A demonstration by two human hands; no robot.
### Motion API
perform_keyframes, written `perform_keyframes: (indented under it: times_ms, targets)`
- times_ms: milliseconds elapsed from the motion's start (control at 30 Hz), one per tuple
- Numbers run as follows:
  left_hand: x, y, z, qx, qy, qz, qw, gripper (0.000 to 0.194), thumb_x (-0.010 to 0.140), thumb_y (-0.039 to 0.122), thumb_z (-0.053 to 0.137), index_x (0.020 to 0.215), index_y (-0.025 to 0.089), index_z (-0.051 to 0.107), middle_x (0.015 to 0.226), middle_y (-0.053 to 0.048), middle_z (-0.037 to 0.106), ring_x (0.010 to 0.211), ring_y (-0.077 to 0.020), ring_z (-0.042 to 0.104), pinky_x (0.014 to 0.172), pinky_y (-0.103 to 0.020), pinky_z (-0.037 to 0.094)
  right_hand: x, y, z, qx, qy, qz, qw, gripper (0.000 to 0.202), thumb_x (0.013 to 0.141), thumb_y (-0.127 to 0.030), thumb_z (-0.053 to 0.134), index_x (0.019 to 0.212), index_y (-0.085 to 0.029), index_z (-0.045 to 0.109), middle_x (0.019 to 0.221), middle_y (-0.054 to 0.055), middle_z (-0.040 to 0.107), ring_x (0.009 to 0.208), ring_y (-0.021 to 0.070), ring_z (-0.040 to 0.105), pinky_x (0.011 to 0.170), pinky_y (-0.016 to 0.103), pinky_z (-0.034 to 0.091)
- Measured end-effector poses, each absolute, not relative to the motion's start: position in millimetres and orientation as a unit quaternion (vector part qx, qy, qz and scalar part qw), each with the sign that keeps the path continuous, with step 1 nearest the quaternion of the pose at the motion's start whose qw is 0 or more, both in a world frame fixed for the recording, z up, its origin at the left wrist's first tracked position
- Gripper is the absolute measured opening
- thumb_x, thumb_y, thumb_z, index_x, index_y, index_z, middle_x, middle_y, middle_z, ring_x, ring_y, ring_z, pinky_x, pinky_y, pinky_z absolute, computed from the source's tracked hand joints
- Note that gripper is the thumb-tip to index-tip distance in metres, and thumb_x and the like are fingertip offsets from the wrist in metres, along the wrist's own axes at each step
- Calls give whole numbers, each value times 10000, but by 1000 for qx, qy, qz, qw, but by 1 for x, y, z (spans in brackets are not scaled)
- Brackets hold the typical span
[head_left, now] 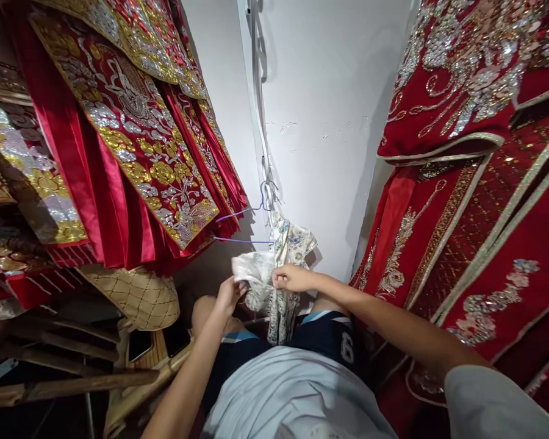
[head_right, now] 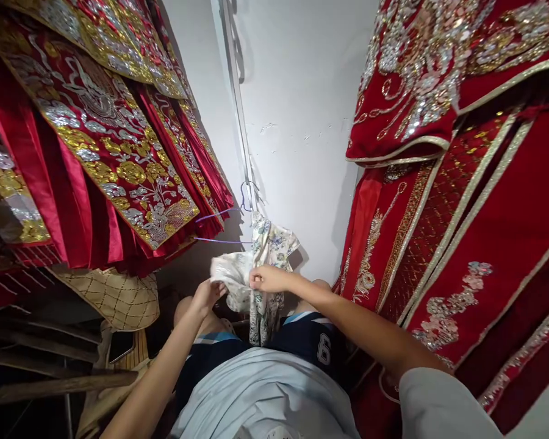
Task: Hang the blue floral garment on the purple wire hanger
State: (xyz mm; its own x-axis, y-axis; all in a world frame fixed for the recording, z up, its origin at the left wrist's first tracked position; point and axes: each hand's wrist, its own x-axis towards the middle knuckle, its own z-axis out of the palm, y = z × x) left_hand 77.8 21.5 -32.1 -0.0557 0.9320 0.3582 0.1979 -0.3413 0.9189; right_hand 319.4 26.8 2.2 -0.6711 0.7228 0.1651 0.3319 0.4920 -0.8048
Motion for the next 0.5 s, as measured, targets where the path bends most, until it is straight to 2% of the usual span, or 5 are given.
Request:
perform_keyframes:
  times_ms: [133,233,367,433,500]
  targets:
    - [100,-4,-12,578,403,545,454,439,783,600,646,813,163,650,818,-94,689,790,-224,656,797,-377,527,329,31,-4,-308,-810,463,184,52,682,-197,714,673,-174,668,550,-47,639,439,111,553,471,211,443]
    - [117,-11,21,610,349,542,460,373,818,529,654,866,159,675,853,-65,675,839,-201,623,839,-324,488,316,28,2,-261,-773,537,216,244,637,-252,779,845,-179,673,785,-15,719,728,151,684,697,266,549]
    - [135,-5,44,693,334,533,353,326,869,493,619,871,170,668,906,-55,642,893,-210,595,848,-312,470,294,13,19,-222,-787,511,264,335,654,-305,801,937,-173,678,943,20,710,987,202,654,954,355,502]
    - [135,-1,40,723,326,506,339,379,913,531,549,1015,184,661,1096,-83,636,1050,-242,583,950,-345,452,290,2,24,-247,-785,473,314,365,646,-302,814,957,-170,676,984,36,702,1017,218,629,982,372,481]
    - [128,-1,29,766,302,439,360,506,969,582,405,1282,218,564,1337,-102,560,1230,-263,519,1068,-384,392,293,-7,26,-272,-755,486,346,351,614,-295,821,905,-169,670,928,30,696,932,215,629,917,362,502]
